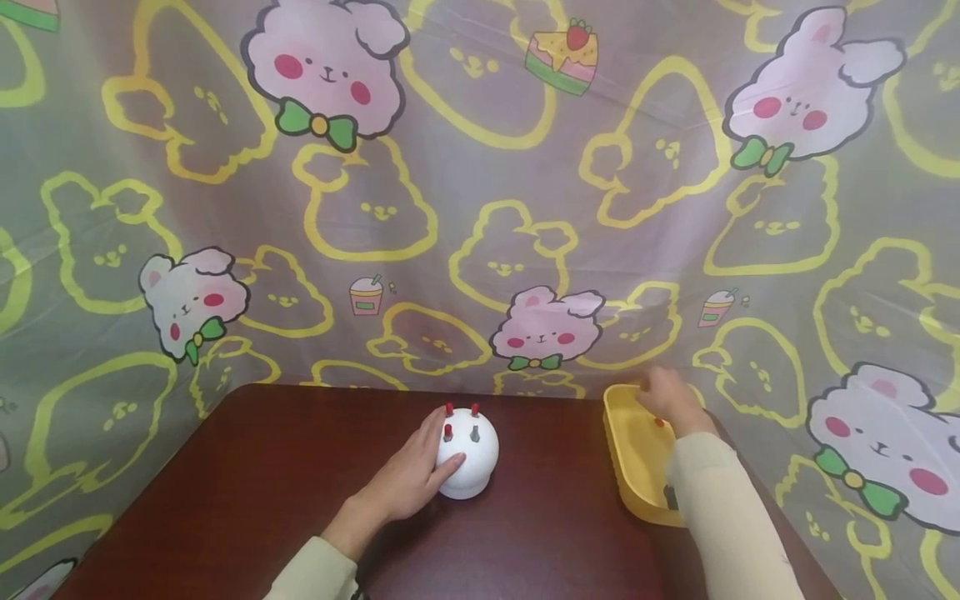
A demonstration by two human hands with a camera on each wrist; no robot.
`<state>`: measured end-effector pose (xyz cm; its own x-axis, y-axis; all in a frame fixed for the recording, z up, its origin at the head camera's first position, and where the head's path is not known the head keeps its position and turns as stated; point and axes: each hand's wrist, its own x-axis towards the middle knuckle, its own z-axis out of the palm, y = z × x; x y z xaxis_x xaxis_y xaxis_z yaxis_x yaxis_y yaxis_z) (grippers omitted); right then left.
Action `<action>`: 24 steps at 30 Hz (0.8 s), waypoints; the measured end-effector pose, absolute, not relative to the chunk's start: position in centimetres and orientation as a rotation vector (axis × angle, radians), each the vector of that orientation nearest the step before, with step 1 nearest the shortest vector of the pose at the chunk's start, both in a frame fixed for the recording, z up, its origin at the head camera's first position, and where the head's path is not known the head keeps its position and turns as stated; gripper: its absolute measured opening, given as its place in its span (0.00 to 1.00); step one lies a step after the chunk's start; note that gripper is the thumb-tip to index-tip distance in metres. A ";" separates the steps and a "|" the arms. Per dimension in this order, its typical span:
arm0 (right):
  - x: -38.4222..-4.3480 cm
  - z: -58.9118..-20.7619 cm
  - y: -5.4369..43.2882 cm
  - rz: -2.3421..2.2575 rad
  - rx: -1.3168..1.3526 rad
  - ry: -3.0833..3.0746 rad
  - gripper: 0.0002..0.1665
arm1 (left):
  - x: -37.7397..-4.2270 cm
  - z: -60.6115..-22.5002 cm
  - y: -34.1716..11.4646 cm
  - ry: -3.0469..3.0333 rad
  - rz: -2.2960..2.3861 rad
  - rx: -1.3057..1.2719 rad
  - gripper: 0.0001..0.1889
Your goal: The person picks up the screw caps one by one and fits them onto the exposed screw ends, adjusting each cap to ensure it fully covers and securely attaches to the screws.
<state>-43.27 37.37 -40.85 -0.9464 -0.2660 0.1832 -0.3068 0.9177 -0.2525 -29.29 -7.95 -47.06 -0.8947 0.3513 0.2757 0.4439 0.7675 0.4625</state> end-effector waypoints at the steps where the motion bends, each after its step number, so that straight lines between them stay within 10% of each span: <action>1: -43.3 -40.9 37.5 0.416 0.434 -2.942 0.10 | -29.3 -47.1 -8.0 -2.791 -0.797 -0.632 0.47; 24: -43.5 -42.2 38.0 0.281 0.314 -3.098 0.10 | -29.1 -47.3 -8.2 -2.788 -0.816 -0.619 0.47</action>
<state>-43.52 38.02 -42.21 -0.9798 -0.1974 0.0326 -0.2000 0.9637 -0.1768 -29.07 -8.17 -47.25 -0.8992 0.3415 0.2734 0.4350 0.7639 0.4767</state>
